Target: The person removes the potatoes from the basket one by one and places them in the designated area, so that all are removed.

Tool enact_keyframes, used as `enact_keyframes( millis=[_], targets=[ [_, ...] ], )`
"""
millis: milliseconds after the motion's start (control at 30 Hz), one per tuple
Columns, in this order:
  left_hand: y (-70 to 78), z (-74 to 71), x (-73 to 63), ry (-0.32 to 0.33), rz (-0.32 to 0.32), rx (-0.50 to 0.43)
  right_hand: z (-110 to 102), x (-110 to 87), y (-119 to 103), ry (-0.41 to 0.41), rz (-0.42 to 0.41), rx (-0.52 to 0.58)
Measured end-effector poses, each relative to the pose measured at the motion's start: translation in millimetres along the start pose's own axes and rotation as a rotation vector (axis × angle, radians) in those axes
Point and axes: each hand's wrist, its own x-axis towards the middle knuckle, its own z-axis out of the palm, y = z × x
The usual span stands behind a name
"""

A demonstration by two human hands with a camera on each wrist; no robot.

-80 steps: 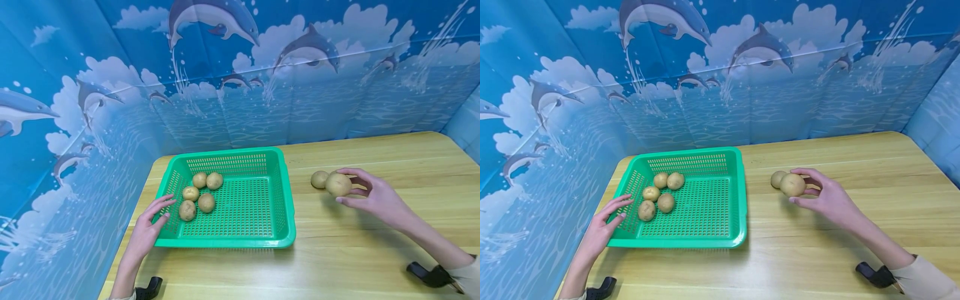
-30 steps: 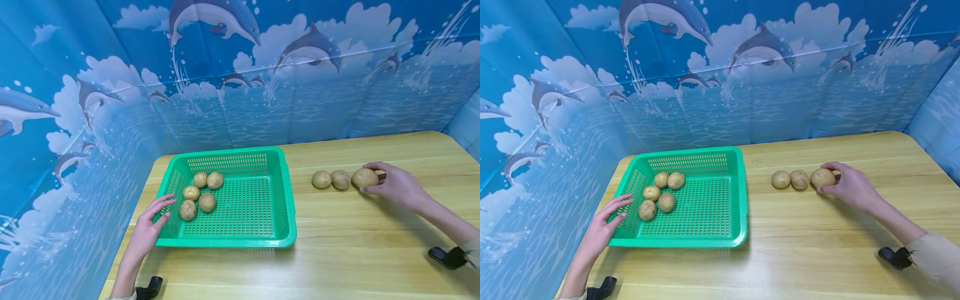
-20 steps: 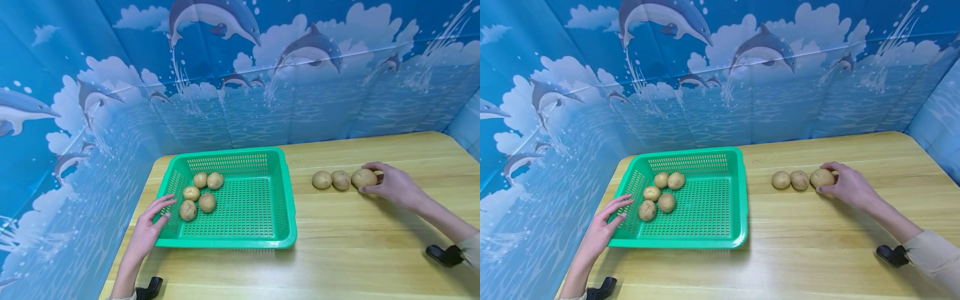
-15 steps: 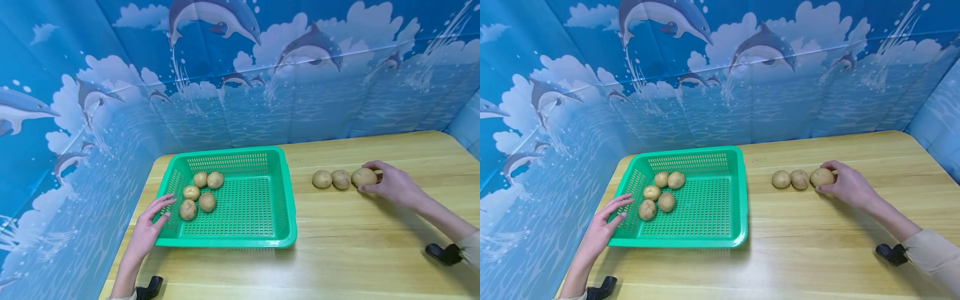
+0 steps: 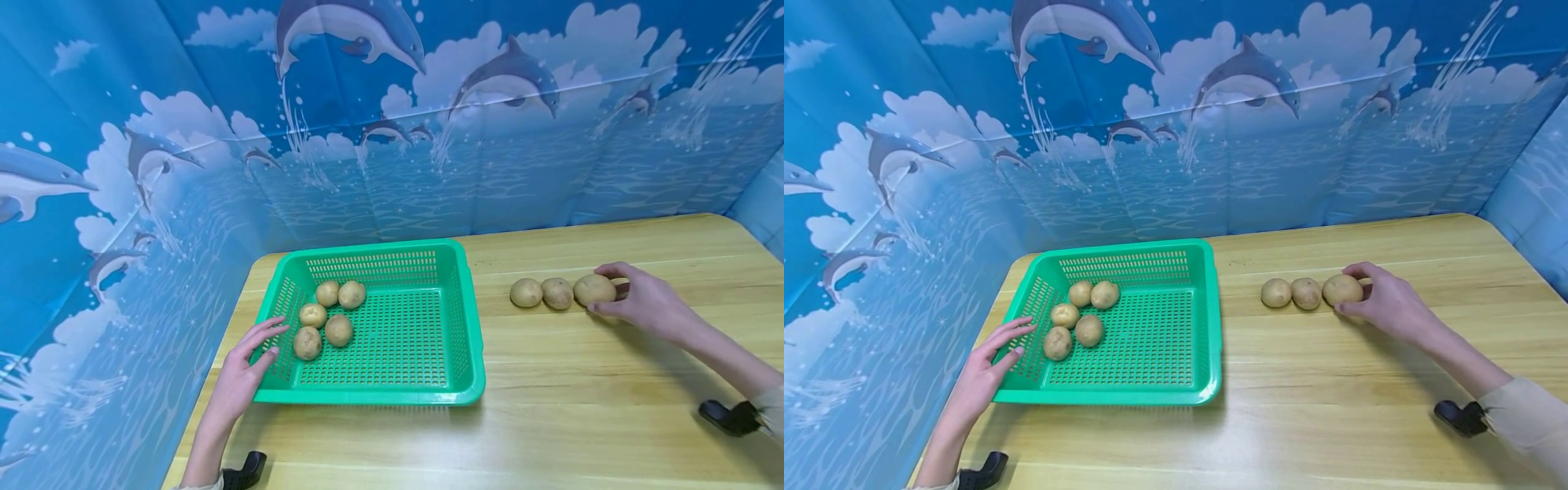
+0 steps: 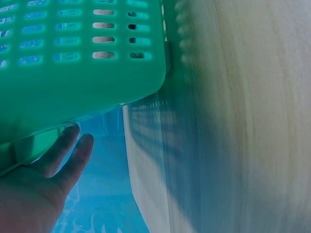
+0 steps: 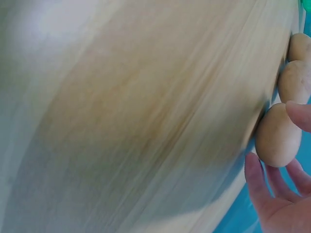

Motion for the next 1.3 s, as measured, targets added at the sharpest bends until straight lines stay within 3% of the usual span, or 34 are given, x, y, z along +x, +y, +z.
enact_keyframes(
  millis=[233, 467, 733, 867, 1000, 1300],
  targets=[
    [-0.7, 0.2, 0.0, 0.002, 0.007, 0.004, -5.2, -9.6, -2.7, 0.117, -0.073, 0.025],
    [-1.2, 0.0, 0.5, 0.006, 0.003, 0.007, -4.2, -15.6, -10.3, 0.167, -0.101, 0.036],
    [-0.4, -0.2, -0.2, 0.009, 0.009, 0.01, 12.5, -21.3, -26.0, 0.244, -0.187, 0.151],
    [0.5, 0.1, -0.4, 0.002, 0.024, 0.016, 20.0, -21.6, -40.3, 0.244, -0.224, 0.175],
    [2.0, -0.5, -0.4, 0.003, 0.034, 0.018, 25.0, -20.3, -59.5, 0.188, -0.247, 0.2],
    [1.4, 0.1, -0.1, 0.002, 0.044, 0.001, 38.1, -11.8, -104.1, 0.076, -0.474, 0.256]
  ],
)
